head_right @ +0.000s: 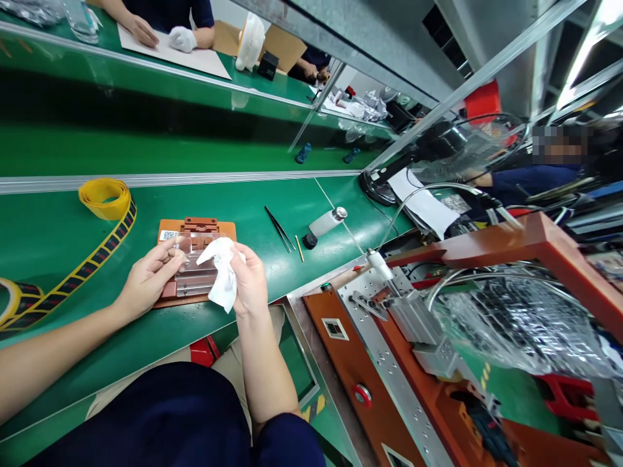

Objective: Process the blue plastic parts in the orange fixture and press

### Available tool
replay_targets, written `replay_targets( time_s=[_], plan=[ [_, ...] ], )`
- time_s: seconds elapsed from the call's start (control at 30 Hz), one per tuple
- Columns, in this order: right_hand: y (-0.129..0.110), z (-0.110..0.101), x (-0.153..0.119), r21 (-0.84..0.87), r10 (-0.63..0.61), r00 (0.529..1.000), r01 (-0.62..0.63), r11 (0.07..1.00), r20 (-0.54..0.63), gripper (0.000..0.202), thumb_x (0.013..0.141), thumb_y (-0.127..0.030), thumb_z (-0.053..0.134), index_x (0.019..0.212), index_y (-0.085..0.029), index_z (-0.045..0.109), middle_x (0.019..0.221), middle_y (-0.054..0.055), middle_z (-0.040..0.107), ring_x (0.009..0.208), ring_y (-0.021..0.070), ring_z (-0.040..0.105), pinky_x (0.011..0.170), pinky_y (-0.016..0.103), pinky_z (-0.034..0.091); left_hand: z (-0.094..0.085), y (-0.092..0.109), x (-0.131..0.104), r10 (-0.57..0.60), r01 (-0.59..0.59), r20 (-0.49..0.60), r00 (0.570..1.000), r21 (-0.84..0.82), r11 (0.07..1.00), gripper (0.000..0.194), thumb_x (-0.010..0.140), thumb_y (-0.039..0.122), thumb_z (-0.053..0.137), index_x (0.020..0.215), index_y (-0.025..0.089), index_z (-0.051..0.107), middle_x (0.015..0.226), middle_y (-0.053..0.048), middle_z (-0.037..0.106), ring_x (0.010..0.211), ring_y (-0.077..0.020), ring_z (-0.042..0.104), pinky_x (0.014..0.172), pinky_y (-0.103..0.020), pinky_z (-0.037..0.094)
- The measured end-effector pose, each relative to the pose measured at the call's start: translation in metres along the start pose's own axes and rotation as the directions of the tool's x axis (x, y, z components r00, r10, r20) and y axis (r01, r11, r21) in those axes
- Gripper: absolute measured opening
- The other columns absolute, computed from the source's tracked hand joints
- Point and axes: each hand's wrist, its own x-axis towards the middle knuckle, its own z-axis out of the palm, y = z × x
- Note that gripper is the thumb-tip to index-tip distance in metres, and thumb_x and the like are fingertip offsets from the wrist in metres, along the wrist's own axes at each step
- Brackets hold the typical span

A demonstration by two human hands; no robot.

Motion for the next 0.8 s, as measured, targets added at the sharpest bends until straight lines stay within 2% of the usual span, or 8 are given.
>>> replay_targets(
  time_s=[0.13, 0.2, 0.3, 0.47, 0.57, 0.63, 0.7, 0.8],
  plan=[
    [-0.005, -0.002, -0.001, -0.018, 0.006, 1.0, -0.007, 1.0, -0.03, 0.04, 0.073, -0.046, 0.087, 0.098, -0.02, 0.07, 0.077, 0.001, 0.072, 0.062, 0.0157, 0.066, 0.057, 0.027, 0.055, 0.0, -0.003, 0.0, 0.016, -0.016, 0.0, 1.0, 0.003, 1.0, 0.046, 0.097, 0.042, 0.06, 0.137, 0.018, 0.06, 0.088, -0.001, 0.062, 0.08, -0.0144, 0.059, 0.079, -0.029, 0.049],
    [-0.008, -0.003, -0.002, -0.116, -0.124, 0.988, 0.113, 0.987, -0.088, 0.035, 0.076, -0.044, 0.084, 0.098, -0.021, 0.07, 0.082, 0.001, 0.072, 0.066, 0.0147, 0.065, 0.059, 0.025, 0.053, 0.0, -0.005, -0.001, 0.041, -0.041, 0.01, 0.999, -0.004, 0.999, 0.046, 0.098, 0.041, 0.059, 0.138, 0.018, 0.059, 0.089, -0.001, 0.063, 0.081, -0.0148, 0.06, 0.079, -0.03, 0.049],
    [-0.011, -0.002, -0.005, -0.345, -0.341, 0.933, 0.285, 0.894, -0.113, 0.025, 0.083, -0.039, 0.079, 0.098, -0.021, 0.071, 0.09, 0.002, 0.072, 0.074, 0.0145, 0.065, 0.065, 0.025, 0.051, -0.001, -0.007, -0.001, 0.074, -0.074, 0.023, 0.997, -0.003, 0.997, 0.046, 0.099, 0.04, 0.059, 0.139, 0.018, 0.056, 0.091, -0.002, 0.063, 0.082, -0.0148, 0.06, 0.08, -0.03, 0.049],
    [-0.006, 0.014, -0.009, -0.621, -0.44, 0.891, 0.408, 0.669, 0.112, 0.014, 0.095, -0.034, 0.067, 0.101, -0.022, 0.071, 0.097, 0.004, 0.074, 0.086, 0.0188, 0.067, 0.075, 0.031, 0.052, -0.002, -0.007, -0.003, 0.106, -0.107, 0.034, 0.994, 0.031, 0.994, 0.046, 0.1, 0.036, 0.057, 0.143, 0.019, 0.054, 0.092, -0.001, 0.062, 0.083, -0.0141, 0.059, 0.084, -0.029, 0.048],
    [0.0, 0.024, -0.005, -0.737, -0.46, 0.786, 0.585, 0.339, 0.413, 0.015, 0.102, -0.026, 0.057, 0.106, -0.02, 0.07, 0.104, 0.007, 0.075, 0.094, 0.0218, 0.064, 0.087, 0.038, 0.05, -0.003, -0.008, -0.004, 0.122, -0.124, 0.036, 0.992, 0.068, 0.99, 0.047, 0.1, 0.035, 0.058, 0.144, 0.02, 0.052, 0.095, -0.001, 0.063, 0.085, -0.0147, 0.06, 0.086, -0.03, 0.049],
    [0.004, 0.027, -0.001, -0.736, -0.422, 0.717, 0.66, 0.153, 0.555, 0.018, 0.103, -0.023, 0.052, 0.106, -0.018, 0.069, 0.103, 0.01, 0.074, 0.092, 0.0228, 0.062, 0.086, 0.04, 0.048, -0.003, -0.008, -0.005, 0.13, -0.133, 0.032, 0.991, 0.097, 0.986, 0.048, 0.1, 0.035, 0.057, 0.144, 0.019, 0.053, 0.096, -0.002, 0.065, 0.087, -0.0158, 0.062, 0.088, -0.031, 0.05],
    [0.007, 0.026, 0.002, -0.718, -0.422, 0.678, 0.691, 0.086, 0.602, 0.017, 0.104, -0.021, 0.051, 0.103, -0.017, 0.067, 0.098, 0.01, 0.073, 0.089, 0.0227, 0.061, 0.082, 0.04, 0.046, -0.003, -0.008, -0.006, 0.14, -0.142, 0.022, 0.99, 0.119, 0.983, 0.049, 0.099, 0.035, 0.057, 0.145, 0.018, 0.053, 0.098, -0.003, 0.067, 0.089, -0.0174, 0.064, 0.089, -0.032, 0.051],
    [0.01, 0.022, 0.004, -0.665, -0.463, 0.626, 0.74, 0.099, 0.628, 0.015, 0.103, -0.018, 0.051, 0.1, -0.019, 0.066, 0.093, 0.007, 0.072, 0.087, 0.0212, 0.061, 0.081, 0.039, 0.046, -0.003, -0.009, -0.007, 0.136, -0.136, 0.006, 0.991, 0.147, 0.98, 0.051, 0.099, 0.037, 0.057, 0.145, 0.017, 0.053, 0.103, -0.007, 0.069, 0.095, -0.0209, 0.067, 0.091, -0.035, 0.053]
  ],
)
